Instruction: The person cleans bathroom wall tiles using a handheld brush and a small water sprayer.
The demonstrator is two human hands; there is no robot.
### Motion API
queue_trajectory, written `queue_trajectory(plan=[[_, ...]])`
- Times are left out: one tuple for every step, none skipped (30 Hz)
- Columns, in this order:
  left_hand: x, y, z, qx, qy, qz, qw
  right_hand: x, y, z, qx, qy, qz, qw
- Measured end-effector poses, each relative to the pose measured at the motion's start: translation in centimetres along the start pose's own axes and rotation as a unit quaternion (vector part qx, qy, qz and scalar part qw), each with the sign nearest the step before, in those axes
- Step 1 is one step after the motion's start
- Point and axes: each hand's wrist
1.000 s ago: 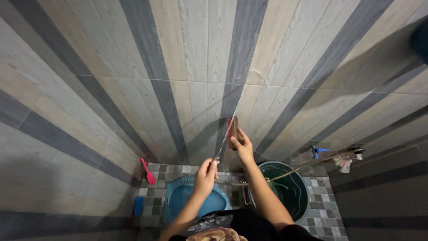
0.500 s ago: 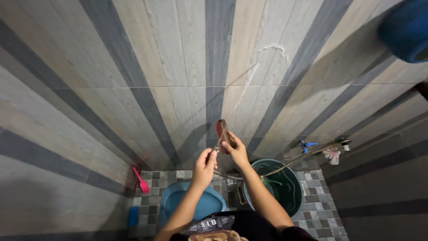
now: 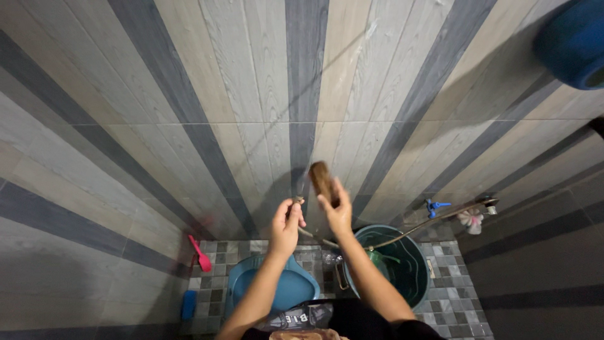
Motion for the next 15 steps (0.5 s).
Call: queue_trajectory(plan=[[-0.1, -0.2, -0.1, 0.003, 0.001, 0.001, 1.000, -1.1, -0.1, -1.3, 0.046, -0.047, 0.043, 0.997], [-0.1, -0.3, -0.1, 0.006, 0.002, 0.003, 1.000, -2.8, -0.2, -2.7, 0.068, -0.072, 0.066, 0.993], [0.1, -0.4, -0.1, 0.009, 0.001, 0.002, 1.000, -4.7, -0.5, -4.0, 0.092, -0.095, 0.090, 0.987], [0.2, -0.5, 0.0, 0.006, -0.005, 0.006, 1.000, -6.8, -0.9, -5.3, 0.124, -0.148, 0.089, 0.977], [0.3, -0.5, 0.1, 0.004, -0.011, 0.010, 1.000, -9.1, -1.4, -6.4, 0.155, -0.202, 0.088, 0.963], [0.4, -0.5, 0.1, 0.002, -0.016, 0.014, 1.000, -11.3, -2.0, -7.5, 0.224, -0.300, 0.116, 0.920], [0.4, -0.4, 0.1, 0.002, -0.013, 0.011, 1.000, -13.6, -2.6, -8.4, 0.287, -0.395, 0.142, 0.861], [0.5, -0.5, 0.1, 0.003, -0.010, 0.007, 1.000, -15.7, -3.4, -9.3, 0.306, -0.417, 0.143, 0.844], [0.4, -0.6, 0.1, 0.004, -0.005, 0.005, 1.000, -17.8, -4.1, -10.2, 0.323, -0.440, 0.145, 0.825], [0.3, -0.7, 0.1, 0.006, -0.008, 0.008, 1.000, -19.7, -4.8, -11.0, 0.282, -0.437, 0.153, 0.840], [0.2, -0.9, 0.1, 0.008, -0.011, 0.011, 1.000, -21.5, -5.3, -11.8, 0.241, -0.434, 0.161, 0.853], [0.0, -1.1, 0.1, 0.010, -0.014, 0.013, 1.000, -23.3, -5.9, -12.7, 0.245, -0.445, 0.192, 0.840], [0.1, -1.2, 0.1, 0.002, -0.015, 0.015, 1.000, -24.9, -6.9, -13.6, 0.252, -0.454, 0.218, 0.826], [0.0, -1.3, 0.1, -0.006, -0.017, 0.016, 1.000, -26.5, -7.9, -14.6, 0.285, -0.450, 0.221, 0.817], [0.0, -1.4, 0.2, -0.015, -0.019, 0.017, 1.000, -28.1, -9.0, -15.4, 0.318, -0.445, 0.225, 0.806]])
Point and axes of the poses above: each hand's wrist, its own x-axis away from the middle knuckle, its own y-axis out of the palm, z = x × y, and after that the axes turned 6 degrees about z, right-handed
